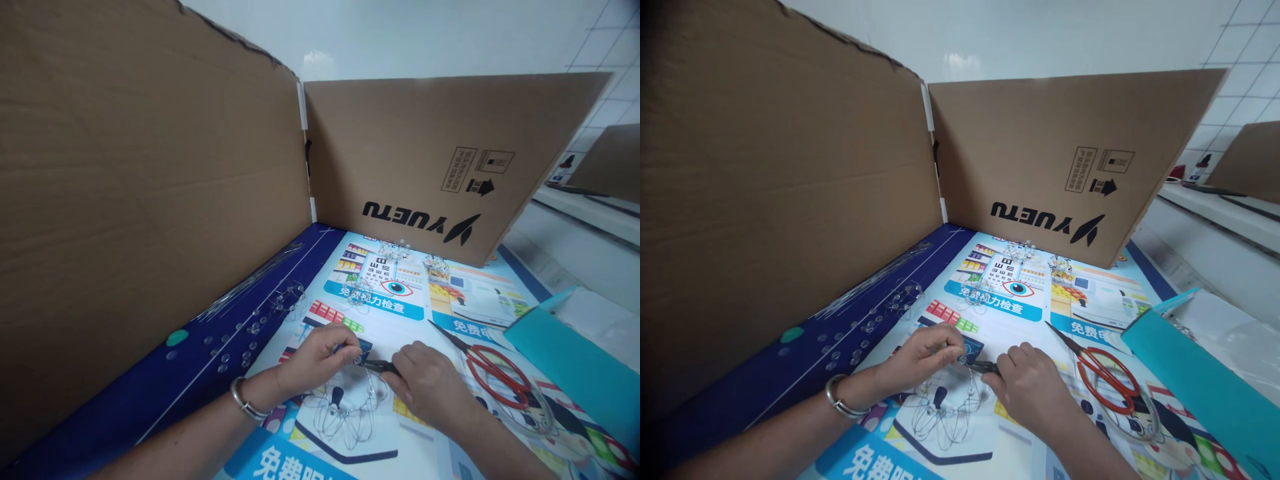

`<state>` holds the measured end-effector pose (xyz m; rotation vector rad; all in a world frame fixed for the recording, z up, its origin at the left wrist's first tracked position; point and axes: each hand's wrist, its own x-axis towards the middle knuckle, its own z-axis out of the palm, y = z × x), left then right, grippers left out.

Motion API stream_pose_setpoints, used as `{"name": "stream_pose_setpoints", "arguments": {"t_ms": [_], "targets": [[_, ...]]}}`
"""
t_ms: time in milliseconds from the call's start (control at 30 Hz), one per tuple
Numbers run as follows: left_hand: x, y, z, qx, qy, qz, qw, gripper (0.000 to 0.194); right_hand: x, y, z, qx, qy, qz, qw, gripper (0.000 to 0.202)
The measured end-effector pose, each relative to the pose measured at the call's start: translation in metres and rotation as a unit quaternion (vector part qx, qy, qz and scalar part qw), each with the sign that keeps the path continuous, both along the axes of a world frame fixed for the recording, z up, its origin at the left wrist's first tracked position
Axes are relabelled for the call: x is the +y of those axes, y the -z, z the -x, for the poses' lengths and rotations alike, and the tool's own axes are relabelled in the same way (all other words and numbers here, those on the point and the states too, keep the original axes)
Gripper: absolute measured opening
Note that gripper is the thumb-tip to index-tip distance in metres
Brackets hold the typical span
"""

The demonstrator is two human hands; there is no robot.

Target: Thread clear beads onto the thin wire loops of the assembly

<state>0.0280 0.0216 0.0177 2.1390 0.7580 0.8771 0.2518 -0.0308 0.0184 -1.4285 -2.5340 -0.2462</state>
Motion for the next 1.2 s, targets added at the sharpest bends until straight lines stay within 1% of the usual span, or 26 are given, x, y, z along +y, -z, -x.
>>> {"name": "stream_pose_setpoints", "arguments": {"t_ms": [200,333,700,1000,1200], "targets": [[0.0007,0.0016,-0.0005,0.009,-0.001,-0.031,0.999,0.021,-0.0001,0.0019,0.0013,0.003,0.002,-0.009,1.0,0.024],[0.0014,0.0012,-0.0017,0.007,-0.003,-0.033,0.999,0.021,-0.0008,0.0016,0.0031,0.001,0.02,-0.009,1.0,0.024],[-0.0011,-0.0006,-0.0042,0.003,0.003,-0.042,0.999,0.021,0.0012,0.0074,0.0015,0.004,0.021,-0.003,1.0,0.023],[-0.0026,-0.0011,-0.0054,0.008,-0.005,-0.057,0.998,0.021,0.0025,0.0043,0.0014,0.004,0.018,0.001,1.0,0.022],[-0.0027,0.0011,-0.0051,0.024,0.003,-0.071,0.997,0.021,0.0027,0.0034,0.0012,0.0,0.023,0.023,0.999,0.021]]}}
